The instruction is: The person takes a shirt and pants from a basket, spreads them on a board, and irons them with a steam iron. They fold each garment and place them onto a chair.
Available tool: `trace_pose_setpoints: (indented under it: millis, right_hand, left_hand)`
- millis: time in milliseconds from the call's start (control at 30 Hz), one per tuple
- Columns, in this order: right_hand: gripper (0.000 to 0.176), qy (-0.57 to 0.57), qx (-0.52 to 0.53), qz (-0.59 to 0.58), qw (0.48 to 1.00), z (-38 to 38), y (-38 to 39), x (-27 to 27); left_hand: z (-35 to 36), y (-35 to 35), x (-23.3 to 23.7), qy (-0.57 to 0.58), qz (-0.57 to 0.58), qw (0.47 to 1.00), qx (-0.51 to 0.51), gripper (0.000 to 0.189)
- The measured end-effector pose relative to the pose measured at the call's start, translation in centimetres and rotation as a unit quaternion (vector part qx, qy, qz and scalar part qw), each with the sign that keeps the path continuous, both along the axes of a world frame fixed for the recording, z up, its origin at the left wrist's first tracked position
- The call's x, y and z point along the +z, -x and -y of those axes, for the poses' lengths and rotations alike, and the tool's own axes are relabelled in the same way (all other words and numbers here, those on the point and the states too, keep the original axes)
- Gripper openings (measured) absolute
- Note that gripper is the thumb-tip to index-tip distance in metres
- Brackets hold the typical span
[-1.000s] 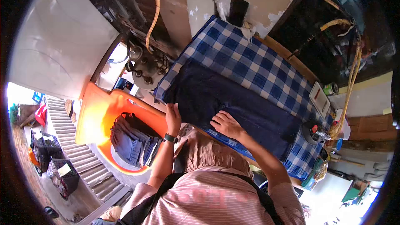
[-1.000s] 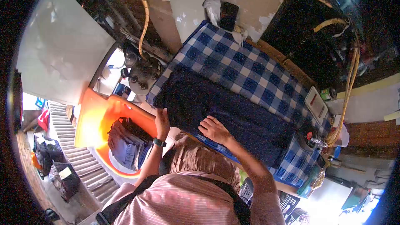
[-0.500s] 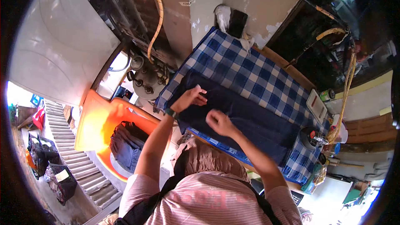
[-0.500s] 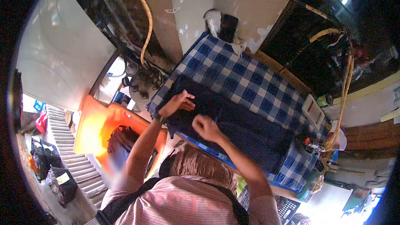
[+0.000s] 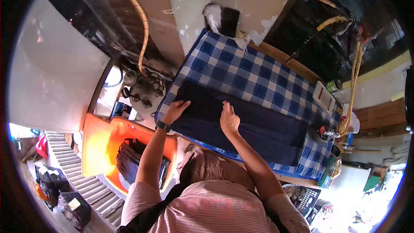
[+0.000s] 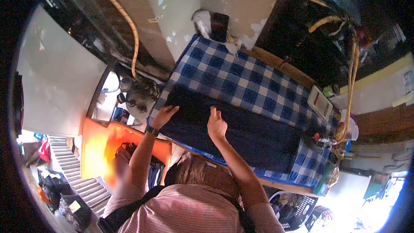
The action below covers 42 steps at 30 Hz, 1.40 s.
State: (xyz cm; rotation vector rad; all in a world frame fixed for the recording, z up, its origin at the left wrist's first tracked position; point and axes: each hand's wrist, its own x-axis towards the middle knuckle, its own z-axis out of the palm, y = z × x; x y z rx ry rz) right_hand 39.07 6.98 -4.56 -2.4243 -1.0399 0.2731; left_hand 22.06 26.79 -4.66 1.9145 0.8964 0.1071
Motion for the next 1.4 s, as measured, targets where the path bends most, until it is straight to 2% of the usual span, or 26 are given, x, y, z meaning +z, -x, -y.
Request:
trace_pose_setpoints:
  millis: [33, 100, 167, 267, 333, 367, 433, 500, 567, 600, 633, 667, 700, 800, 867, 933, 1000, 1033, 1067, 1100, 1167, 1233, 1267, 1300, 1367, 1400]
  right_hand:
    - [0.032, 0.003, -0.010, 0.000, 1.000, 0.6, 0.0, -0.1]
    - [0.037, 0.067, 0.067, 0.161, 0.982, 2.0, -0.6, 0.0]
    - [0.039, 0.080, 0.042, 0.166, 0.982, 4.5, -2.1, 1.6]
    - [0.028, -0.070, -0.054, 0.202, 0.975, 11.3, -6.3, 4.0]
    - [0.031, -0.045, -0.139, 0.213, 0.966, 17.2, -9.1, 4.5]
    - [0.041, 0.015, -0.159, 0.258, 0.953, 20.4, -10.4, 3.8]
    - [0.049, 0.095, -0.174, 0.237, 0.951, 27.4, -12.7, -1.4]
    - [0.054, 0.112, -0.100, 0.183, 0.971, 31.4, -14.3, 0.6]
    - [0.055, 0.055, -0.100, 0.275, 0.955, 33.9, -16.7, 5.7]
    - [0.063, 0.043, -0.107, 0.301, 0.947, 35.1, -18.5, 8.4]
    - [0.074, 0.057, -0.109, 0.361, 0.924, 35.8, -20.3, 12.1]
    - [0.082, 0.123, -0.121, 0.367, 0.914, 36.9, -22.3, 14.1]
    - [0.083, 0.180, -0.096, 0.265, 0.942, 38.5, -25.0, 15.6]
    - [0.065, 0.291, 0.059, 0.087, 0.951, 42.3, -34.0, 14.6]
    - [0.060, 0.312, 0.174, 0.142, 0.923, 43.0, -37.9, 12.4]
    - [0.060, 0.409, 0.198, 0.077, 0.888, 39.3, -37.2, 14.7]
    - [0.045, 0.344, 0.120, 0.019, 0.931, 40.2, -38.4, 12.9]
    - [0.045, 0.185, 0.088, 0.016, 0.979, 40.7, -37.9, 11.5]
    - [0.039, 0.227, 0.085, 0.054, 0.969, 41.1, -39.3, 9.7]
    - [0.024, 0.238, -0.045, -0.149, 0.959, 39.8, -38.9, 10.1]
    - [0.016, 0.159, -0.112, -0.217, 0.957, 36.8, -36.0, 12.1]
    - [0.020, 0.114, -0.164, -0.202, 0.959, 34.3, -35.3, 10.4]
    - [0.022, 0.212, -0.128, -0.119, 0.962, 31.7, -33.4, 12.2]
    - [0.022, 0.212, -0.129, -0.121, 0.961, 29.4, -31.6, 14.0]
    - [0.026, 0.058, 0.016, -0.315, 0.947, 25.2, -27.9, 17.7]
    - [0.026, 0.079, 0.040, -0.319, 0.944, 22.2, -25.4, 19.4]
  left_hand:
    - [0.4, 0.0, -0.6, -0.039, 0.020, 0.999, 0.023, 0.053]
    - [1.1, -0.2, -1.5, -0.074, 0.045, 0.996, 0.031, 0.051]
    - [1.4, -0.3, -2.6, -0.225, 0.034, 0.971, 0.073, 0.052]
    - [2.5, -1.2, -1.1, -0.270, -0.029, 0.958, 0.095, 0.050]
    - [3.3, -1.9, -0.4, -0.323, -0.057, 0.939, 0.101, 0.049]
    - [3.4, -1.9, -0.7, -0.352, -0.067, 0.928, 0.105, 0.049]
    - [3.6, -2.1, -1.1, -0.358, -0.096, 0.921, 0.122, 0.048]
    - [3.9, -2.3, -1.0, -0.370, -0.105, 0.913, 0.136, 0.048]
    - [3.9, -2.1, -1.0, -0.364, -0.099, 0.916, 0.140, 0.045]
    - [4.0, -2.0, -1.0, -0.356, -0.091, 0.919, 0.141, 0.043]
    - [4.2, -2.0, -0.8, -0.359, -0.095, 0.917, 0.148, 0.043]
    - [4.4, -1.9, -0.6, -0.335, -0.067, 0.924, 0.171, 0.039]
    - [4.7, -1.6, -0.3, -0.310, -0.039, 0.929, 0.197, 0.036]
    - [5.8, -0.1, -0.3, -0.329, -0.061, 0.912, 0.237, 0.029]
    - [7.7, 1.4, 0.4, -0.427, -0.021, 0.871, 0.244, 0.026]
    - [9.3, 3.7, 0.3, -0.428, -0.030, 0.858, 0.282, 0.022]
    - [11.1, 5.9, 0.3, -0.433, -0.030, 0.840, 0.326, 0.020]
    - [11.7, 7.5, -0.4, -0.436, -0.032, 0.838, 0.327, 0.020]
    - [12.7, 8.7, -0.3, -0.388, -0.017, 0.846, 0.364, 0.021]
    - [13.8, 9.9, -0.9, -0.338, 0.001, 0.854, 0.396, 0.023]
    - [15.6, 12.5, -3.0, -0.346, -0.026, 0.839, 0.418, 0.027]
    - [16.4, 14.2, -5.0, -0.299, -0.034, 0.843, 0.446, 0.029]
    - [16.7, 14.5, -4.6, -0.276, -0.031, 0.849, 0.449, 0.031]
    - [16.1, 14.6, -4.8, -0.277, -0.031, 0.850, 0.448, 0.031]
    - [14.0, 14.4, -5.2, -0.269, 0.012, 0.834, 0.482, 0.030]
    - [12.7, 13.7, -3.9, -0.265, 0.033, 0.840, 0.472, 0.030]
